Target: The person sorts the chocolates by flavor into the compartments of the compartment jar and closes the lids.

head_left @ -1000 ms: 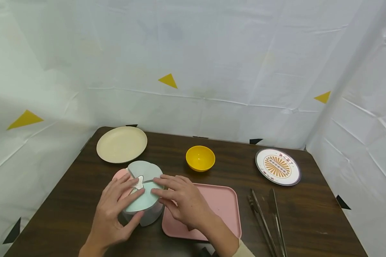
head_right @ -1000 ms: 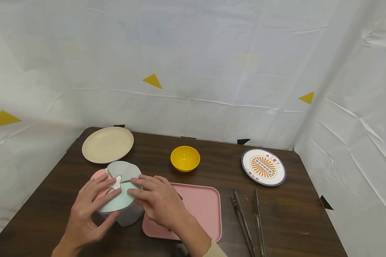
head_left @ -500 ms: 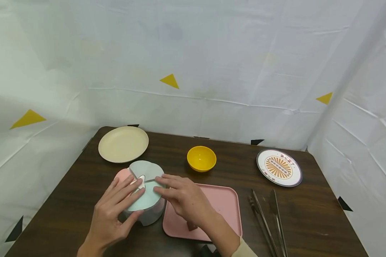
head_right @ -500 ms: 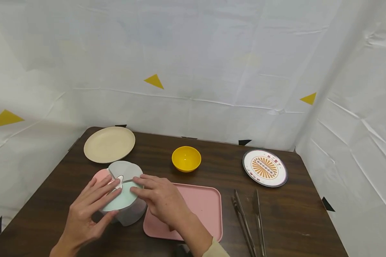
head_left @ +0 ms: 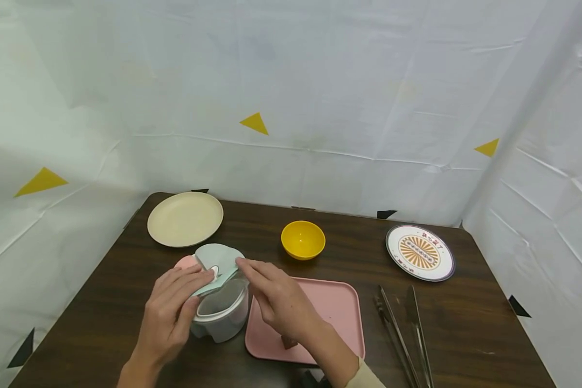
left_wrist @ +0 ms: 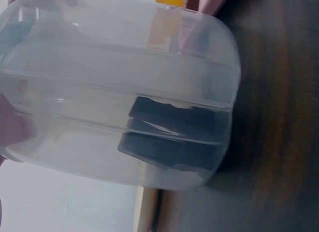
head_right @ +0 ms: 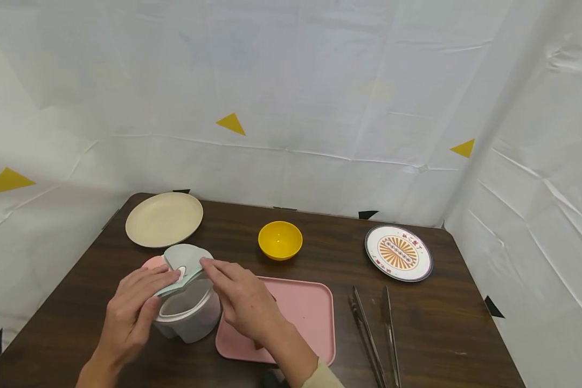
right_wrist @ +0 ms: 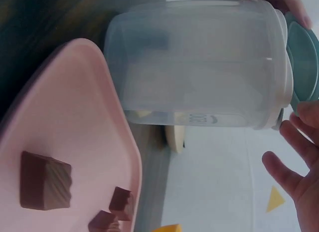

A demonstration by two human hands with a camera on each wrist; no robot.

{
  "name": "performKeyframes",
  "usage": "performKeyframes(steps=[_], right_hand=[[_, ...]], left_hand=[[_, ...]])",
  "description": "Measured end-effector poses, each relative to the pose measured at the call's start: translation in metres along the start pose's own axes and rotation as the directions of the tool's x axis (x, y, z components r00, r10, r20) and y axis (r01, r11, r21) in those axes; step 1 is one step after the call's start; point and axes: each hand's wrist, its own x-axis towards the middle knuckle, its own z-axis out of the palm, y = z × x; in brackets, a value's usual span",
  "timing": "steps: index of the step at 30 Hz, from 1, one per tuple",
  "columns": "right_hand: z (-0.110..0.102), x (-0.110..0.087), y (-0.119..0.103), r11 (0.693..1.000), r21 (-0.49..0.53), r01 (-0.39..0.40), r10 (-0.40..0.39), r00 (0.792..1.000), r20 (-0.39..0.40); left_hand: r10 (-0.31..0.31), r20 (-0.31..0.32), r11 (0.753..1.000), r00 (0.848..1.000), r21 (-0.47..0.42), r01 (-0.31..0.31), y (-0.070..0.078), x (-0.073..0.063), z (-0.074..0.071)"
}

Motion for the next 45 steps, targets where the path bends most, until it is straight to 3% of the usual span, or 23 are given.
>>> performKeyframes(steps=[8, 17, 25, 37, 41, 45], right_hand=[[0.006, -0.001, 0.002, 0.999, 0.037, 0.028, -0.029, 1.000, 0.012], [0.007, 0.000, 0.001, 0.998, 0.056, -0.008, 0.005, 0.998, 0.061], [0.005, -0.001, 0.001, 0.999, 0.035, -0.038, 0.034, 0.992, 0.118], [0.001, -0.007, 0.000, 0.997, 0.043, -0.057, 0.051, 0.992, 0.119], [-0.005, -0.017, 0.000, 0.992, 0.053, -0.115, 0.107, 0.985, 0.133], [-0.016, -0.034, 0.002, 0.963, 0.095, -0.251, 0.238, 0.962, 0.131]], left_hand=[[-0.106, 0.050, 0.994, 0.993, 0.019, 0.105, -0.005, -0.002, 0.001], [-0.097, 0.014, 0.993, 0.995, 0.065, 0.096, -0.007, -0.003, 0.003], [-0.105, -0.014, 0.994, 0.994, 0.034, 0.106, -0.006, -0.008, 0.008], [-0.104, -0.015, 0.993, 0.994, 0.046, 0.104, -0.007, -0.011, 0.010], [-0.102, -0.019, 0.994, 0.995, 0.046, 0.103, -0.006, -0.010, 0.010], [-0.095, -0.030, 0.995, 0.995, 0.037, 0.096, -0.005, -0.008, 0.010]])
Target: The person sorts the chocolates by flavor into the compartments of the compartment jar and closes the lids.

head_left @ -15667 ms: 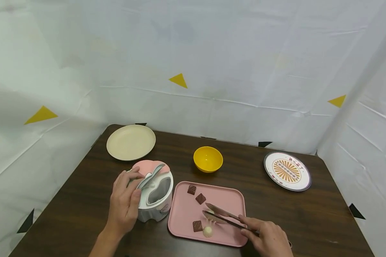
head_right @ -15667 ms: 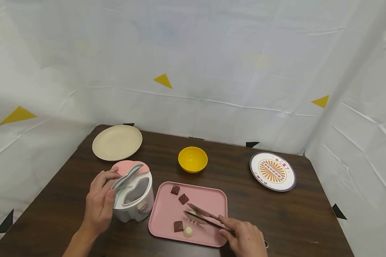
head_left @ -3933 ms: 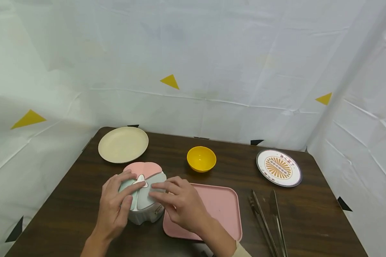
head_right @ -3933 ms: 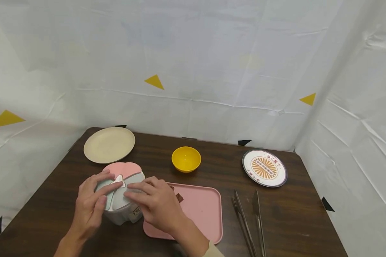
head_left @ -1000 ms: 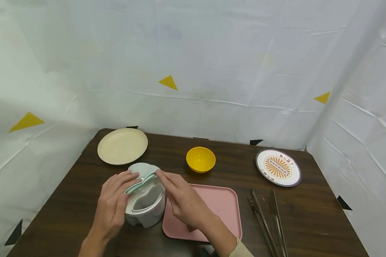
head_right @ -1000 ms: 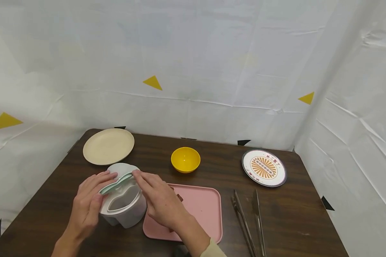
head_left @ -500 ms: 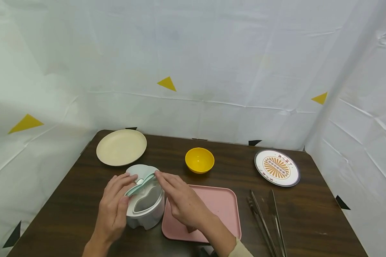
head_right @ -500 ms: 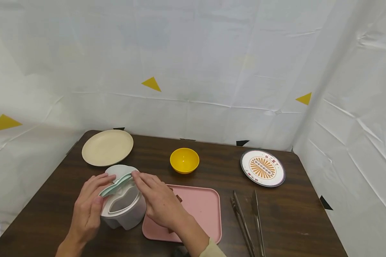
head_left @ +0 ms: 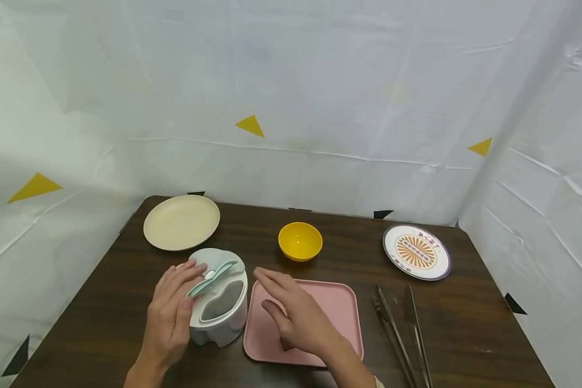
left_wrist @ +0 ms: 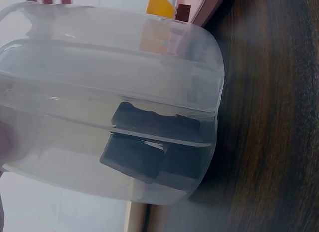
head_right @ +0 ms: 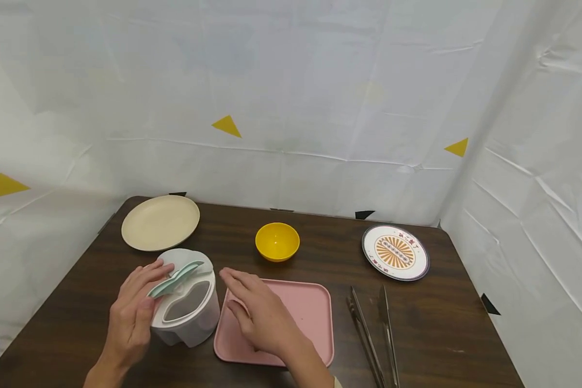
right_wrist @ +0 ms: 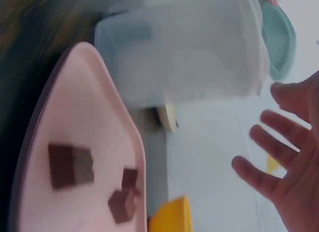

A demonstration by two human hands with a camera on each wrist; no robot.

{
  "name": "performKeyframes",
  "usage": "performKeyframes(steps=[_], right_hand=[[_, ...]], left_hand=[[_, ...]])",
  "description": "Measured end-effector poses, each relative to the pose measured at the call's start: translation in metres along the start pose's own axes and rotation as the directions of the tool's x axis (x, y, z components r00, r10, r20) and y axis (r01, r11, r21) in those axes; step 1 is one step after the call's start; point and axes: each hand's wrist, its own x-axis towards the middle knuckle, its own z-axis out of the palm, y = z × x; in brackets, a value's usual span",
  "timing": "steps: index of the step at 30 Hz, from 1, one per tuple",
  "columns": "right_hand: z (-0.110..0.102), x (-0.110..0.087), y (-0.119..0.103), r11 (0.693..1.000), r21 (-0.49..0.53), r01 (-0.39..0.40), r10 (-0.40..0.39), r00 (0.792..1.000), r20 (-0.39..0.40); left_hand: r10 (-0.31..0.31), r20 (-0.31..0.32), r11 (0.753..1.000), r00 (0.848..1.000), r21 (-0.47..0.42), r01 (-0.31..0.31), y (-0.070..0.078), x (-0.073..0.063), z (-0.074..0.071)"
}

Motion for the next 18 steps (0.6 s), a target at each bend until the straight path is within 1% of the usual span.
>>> performKeyframes(steps=[2, 4, 5, 7, 8, 10, 12, 14, 16, 18], right_hand=[[-0.005, -0.010, 0.005, 0.998, 0.020, -0.061, 0.062, 0.997, -0.050], [-0.011, -0.022, 0.012, 0.993, 0.020, -0.120, 0.121, 0.984, -0.127], [-0.014, -0.028, 0.015, 0.989, 0.007, -0.147, 0.146, 0.974, -0.174], [-0.020, -0.041, 0.024, 0.975, -0.038, -0.220, 0.203, 0.943, -0.264], [-0.023, -0.049, 0.028, 0.963, -0.061, -0.262, 0.232, 0.924, -0.305], [-0.029, -0.064, 0.038, 0.930, -0.115, -0.350, 0.285, 0.882, -0.376], [-0.035, -0.081, 0.049, 0.886, -0.156, -0.437, 0.334, 0.834, -0.439], [-0.041, -0.097, 0.058, 0.841, -0.189, -0.507, 0.361, 0.786, -0.501], [-0.048, -0.113, 0.065, 0.788, -0.215, -0.577, 0.386, 0.734, -0.559], [-0.053, -0.128, 0.070, 0.719, -0.216, -0.661, 0.440, 0.673, -0.594]], left_hand=[[0.002, -0.004, 1.000, 1.000, -0.003, -0.002, 0.000, 0.001, 0.000], [0.002, -0.006, 1.000, 1.000, -0.003, -0.002, 0.000, 0.001, 0.000], [0.002, -0.006, 1.000, 1.000, -0.002, -0.002, 0.000, 0.001, 0.000], [0.001, -0.008, 1.000, 1.000, -0.001, -0.001, 0.000, 0.001, 0.000], [0.000, -0.009, 1.000, 1.000, 0.000, 0.000, 0.000, 0.001, 0.000], [-0.002, -0.011, 1.000, 1.000, 0.000, 0.002, 0.000, 0.000, 0.001], [-0.004, -0.014, 1.000, 1.000, -0.002, 0.004, -0.001, 0.000, 0.001], [-0.004, -0.017, 1.000, 1.000, -0.004, 0.004, -0.001, -0.001, 0.001], [-0.005, -0.018, 1.000, 1.000, -0.005, 0.005, -0.001, -0.001, 0.001], [-0.003, -0.019, 1.000, 1.000, -0.007, 0.003, 0.000, 0.000, 0.001]])
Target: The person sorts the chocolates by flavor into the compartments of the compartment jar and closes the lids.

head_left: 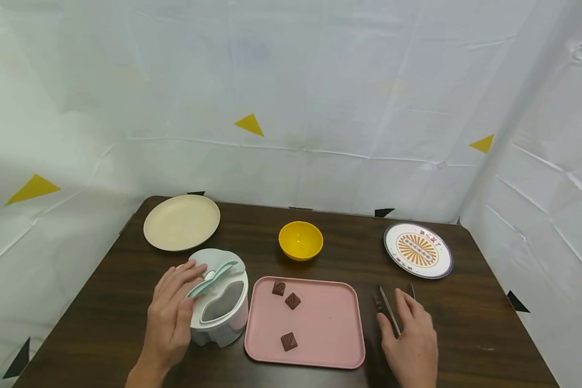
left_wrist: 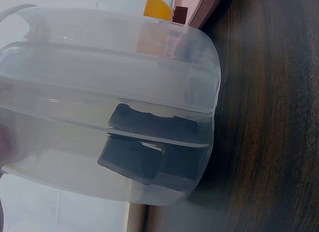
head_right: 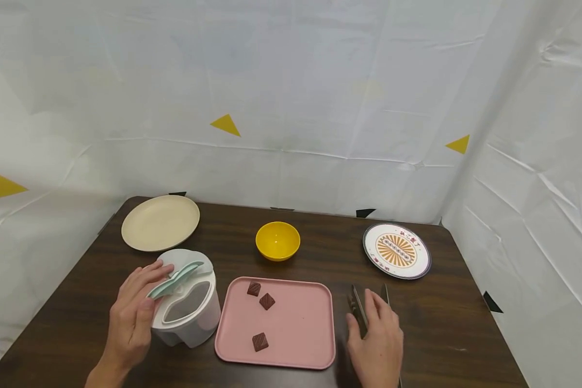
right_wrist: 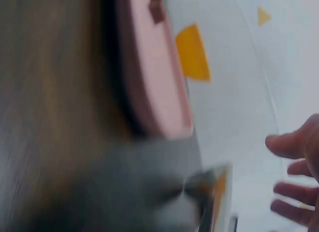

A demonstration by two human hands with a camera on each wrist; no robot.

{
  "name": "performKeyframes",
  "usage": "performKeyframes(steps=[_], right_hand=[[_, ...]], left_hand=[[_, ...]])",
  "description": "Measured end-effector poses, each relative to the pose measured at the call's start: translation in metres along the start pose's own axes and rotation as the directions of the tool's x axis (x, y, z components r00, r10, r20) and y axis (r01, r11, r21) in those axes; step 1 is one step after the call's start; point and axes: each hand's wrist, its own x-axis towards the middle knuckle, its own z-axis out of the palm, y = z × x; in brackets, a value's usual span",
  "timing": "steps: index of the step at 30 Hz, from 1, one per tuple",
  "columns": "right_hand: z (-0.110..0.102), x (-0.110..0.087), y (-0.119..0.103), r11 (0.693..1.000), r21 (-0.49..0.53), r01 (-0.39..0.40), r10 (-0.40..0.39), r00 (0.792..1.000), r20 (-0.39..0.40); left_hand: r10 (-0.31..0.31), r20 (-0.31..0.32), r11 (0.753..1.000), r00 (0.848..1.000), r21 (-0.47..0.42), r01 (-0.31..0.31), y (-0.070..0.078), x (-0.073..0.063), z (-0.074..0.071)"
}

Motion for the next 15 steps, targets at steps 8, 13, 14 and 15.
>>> performKeyframes(steps=[8, 13, 14, 15], right_hand=[[-0.017, -0.010, 0.038, 0.913, -0.243, -0.327, 0.388, 0.880, 0.274], [-0.015, -0.015, 0.050, 0.889, -0.293, -0.353, 0.444, 0.821, 0.359], [-0.014, -0.016, 0.051, 0.888, -0.289, -0.358, 0.446, 0.824, 0.350], [-0.013, -0.017, 0.051, 0.889, -0.285, -0.359, 0.444, 0.831, 0.335]], left_hand=[[0.000, -0.008, 1.000, 1.000, 0.000, 0.000, 0.001, 0.001, 0.000], [-0.020, 0.009, 1.000, 1.000, 0.004, 0.020, 0.000, -0.002, 0.000], [-0.024, 0.010, 1.000, 1.000, 0.007, 0.024, 0.000, -0.002, 0.000], [-0.026, 0.010, 1.000, 1.000, 0.008, 0.026, -0.001, -0.002, 0.000]])
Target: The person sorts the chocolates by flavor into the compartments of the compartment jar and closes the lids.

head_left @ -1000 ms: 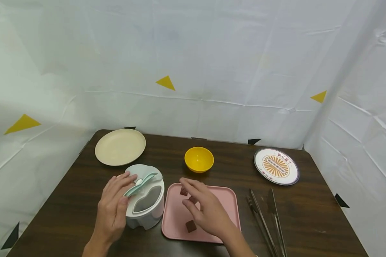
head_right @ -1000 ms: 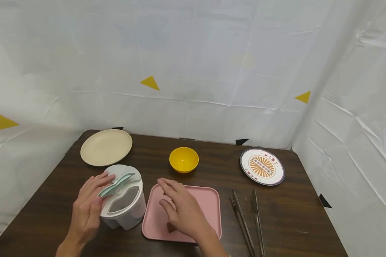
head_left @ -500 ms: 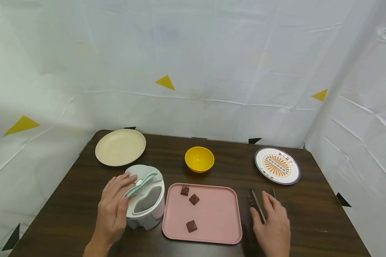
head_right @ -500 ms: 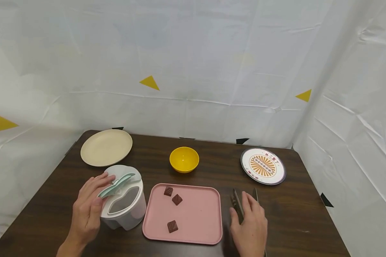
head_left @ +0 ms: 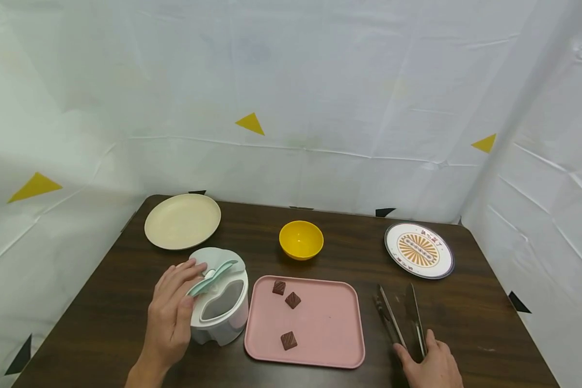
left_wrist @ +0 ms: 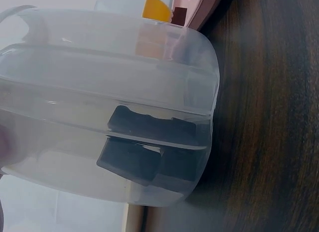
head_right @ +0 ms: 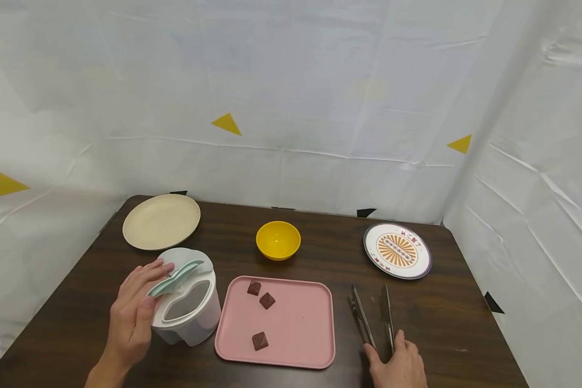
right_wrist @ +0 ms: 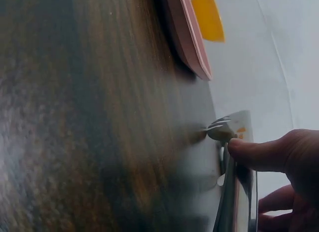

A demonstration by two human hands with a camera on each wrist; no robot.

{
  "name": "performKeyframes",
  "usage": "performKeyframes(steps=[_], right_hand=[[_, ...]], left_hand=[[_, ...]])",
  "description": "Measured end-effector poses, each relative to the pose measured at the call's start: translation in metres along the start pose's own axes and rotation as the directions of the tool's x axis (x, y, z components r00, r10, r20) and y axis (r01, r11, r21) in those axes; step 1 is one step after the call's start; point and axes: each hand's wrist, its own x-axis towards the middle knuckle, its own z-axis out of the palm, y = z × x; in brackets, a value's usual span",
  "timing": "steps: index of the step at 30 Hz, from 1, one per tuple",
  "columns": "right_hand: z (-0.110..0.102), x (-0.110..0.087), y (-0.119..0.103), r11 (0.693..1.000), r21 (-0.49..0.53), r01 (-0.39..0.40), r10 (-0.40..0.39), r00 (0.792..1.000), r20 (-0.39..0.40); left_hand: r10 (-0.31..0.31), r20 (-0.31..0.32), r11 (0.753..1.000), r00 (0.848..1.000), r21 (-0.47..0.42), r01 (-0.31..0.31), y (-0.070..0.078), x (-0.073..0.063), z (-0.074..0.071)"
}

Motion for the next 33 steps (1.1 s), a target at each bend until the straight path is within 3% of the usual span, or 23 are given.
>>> performKeyframes(steps=[7, 20, 24, 29, 33], right_hand=[[0.004, -0.003, 0.000, 0.999, 0.035, -0.015, 0.018, 0.996, -0.084], [0.002, 0.001, 0.007, 0.995, 0.077, -0.062, 0.065, 0.997, -0.036], [-0.002, -0.001, 0.006, 0.991, 0.114, -0.068, 0.075, 0.996, -0.058], [-0.009, -0.009, -0.003, 0.989, 0.148, -0.020, 0.041, 0.989, -0.141], [-0.015, -0.018, -0.015, 0.979, 0.175, 0.101, -0.064, 0.977, -0.204]], left_hand=[[0.004, -0.007, 1.000, 1.000, 0.004, -0.004, -0.001, -0.001, 0.000], [-0.001, -0.004, 1.000, 1.000, -0.002, 0.001, -0.001, -0.001, 0.002], [0.000, -0.009, 1.000, 1.000, -0.001, 0.000, -0.001, -0.001, 0.002], [0.003, -0.018, 1.000, 1.000, -0.001, -0.003, -0.001, -0.001, 0.002], [0.001, -0.017, 1.000, 1.000, -0.001, -0.001, -0.001, -0.001, 0.002]])
